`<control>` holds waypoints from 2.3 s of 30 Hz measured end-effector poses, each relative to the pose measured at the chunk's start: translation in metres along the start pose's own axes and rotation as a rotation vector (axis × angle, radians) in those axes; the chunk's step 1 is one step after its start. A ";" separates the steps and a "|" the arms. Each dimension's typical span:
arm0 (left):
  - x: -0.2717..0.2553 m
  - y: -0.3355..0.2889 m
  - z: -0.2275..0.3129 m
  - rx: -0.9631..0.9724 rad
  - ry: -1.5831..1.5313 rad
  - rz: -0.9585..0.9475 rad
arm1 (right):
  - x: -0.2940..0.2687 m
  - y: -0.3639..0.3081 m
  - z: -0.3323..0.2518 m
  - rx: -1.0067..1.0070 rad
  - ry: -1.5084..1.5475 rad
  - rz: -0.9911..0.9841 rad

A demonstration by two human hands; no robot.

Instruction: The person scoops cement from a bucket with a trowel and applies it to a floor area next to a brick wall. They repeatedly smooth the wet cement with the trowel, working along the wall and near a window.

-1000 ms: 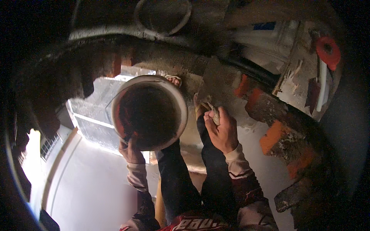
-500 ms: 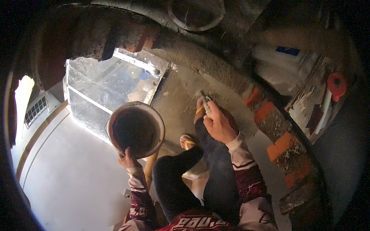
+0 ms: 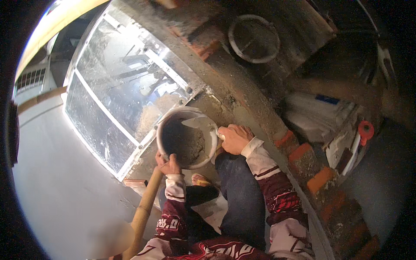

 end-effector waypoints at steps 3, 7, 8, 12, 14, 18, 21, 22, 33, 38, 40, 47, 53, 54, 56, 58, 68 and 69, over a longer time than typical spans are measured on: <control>0.035 0.000 -0.011 -0.002 -0.077 -0.064 | 0.002 0.020 0.000 -0.067 -0.299 0.084; 0.055 -0.005 -0.026 0.062 -0.127 -0.070 | 0.021 0.063 -0.013 -0.064 -0.605 0.246; 0.060 -0.004 -0.028 0.071 -0.149 -0.066 | 0.029 0.074 -0.014 -0.093 -0.619 0.213; 0.079 0.000 -0.042 0.100 -0.184 -0.127 | 0.063 0.113 -0.015 -0.197 -0.605 0.135; 0.085 -0.002 -0.059 0.070 -0.305 -0.153 | 0.090 0.121 -0.034 -0.317 -0.582 0.143; 0.076 0.007 -0.078 -0.163 -0.386 -0.076 | 0.123 0.095 -0.054 -0.587 -0.597 0.071; 0.065 0.017 -0.093 -0.054 -0.343 -0.029 | 0.087 0.079 -0.047 -0.456 -0.620 -0.008; 0.064 0.017 -0.090 0.013 -0.303 -0.029 | 0.079 0.076 -0.049 -0.389 -0.668 0.101; 0.080 0.026 -0.084 0.067 -0.393 -0.247 | 0.108 0.073 -0.042 -0.432 -0.620 -0.041; 0.084 0.017 -0.053 0.244 -0.379 -0.237 | 0.080 0.081 0.003 -0.086 -0.705 0.311; 0.087 0.015 -0.056 0.360 -0.301 -0.248 | 0.117 0.093 0.021 -0.061 -0.600 0.215; 0.078 0.018 -0.076 0.202 -0.493 -0.197 | 0.170 0.091 0.038 -0.256 0.027 -0.045; 0.063 0.016 -0.090 0.211 -0.359 -0.186 | 0.145 0.054 0.018 -0.485 -0.553 0.252; 0.061 0.016 -0.088 0.184 -0.373 -0.177 | 0.139 0.049 0.018 -0.529 -0.631 0.305; 0.055 0.017 -0.085 0.129 -0.400 -0.162 | 0.124 0.040 0.021 -0.512 -0.701 0.364; 0.057 0.014 -0.082 0.203 -0.467 -0.158 | 0.107 0.041 0.016 -0.409 -0.641 0.393; 0.067 0.017 -0.078 0.224 -0.439 -0.155 | 0.192 0.098 0.036 -0.203 -0.046 -0.017; 0.066 0.020 -0.081 0.250 -0.441 -0.169 | 0.195 0.094 0.033 -0.213 0.028 -0.001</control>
Point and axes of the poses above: each hand's wrist, its own y-axis towards the middle knuckle, its own x-axis out of the palm, z = x × y, the point moved 4 cm from there along y, towards the middle knuckle, and after that the axes turned 2 degrees about -y, right-handed, at the moved point
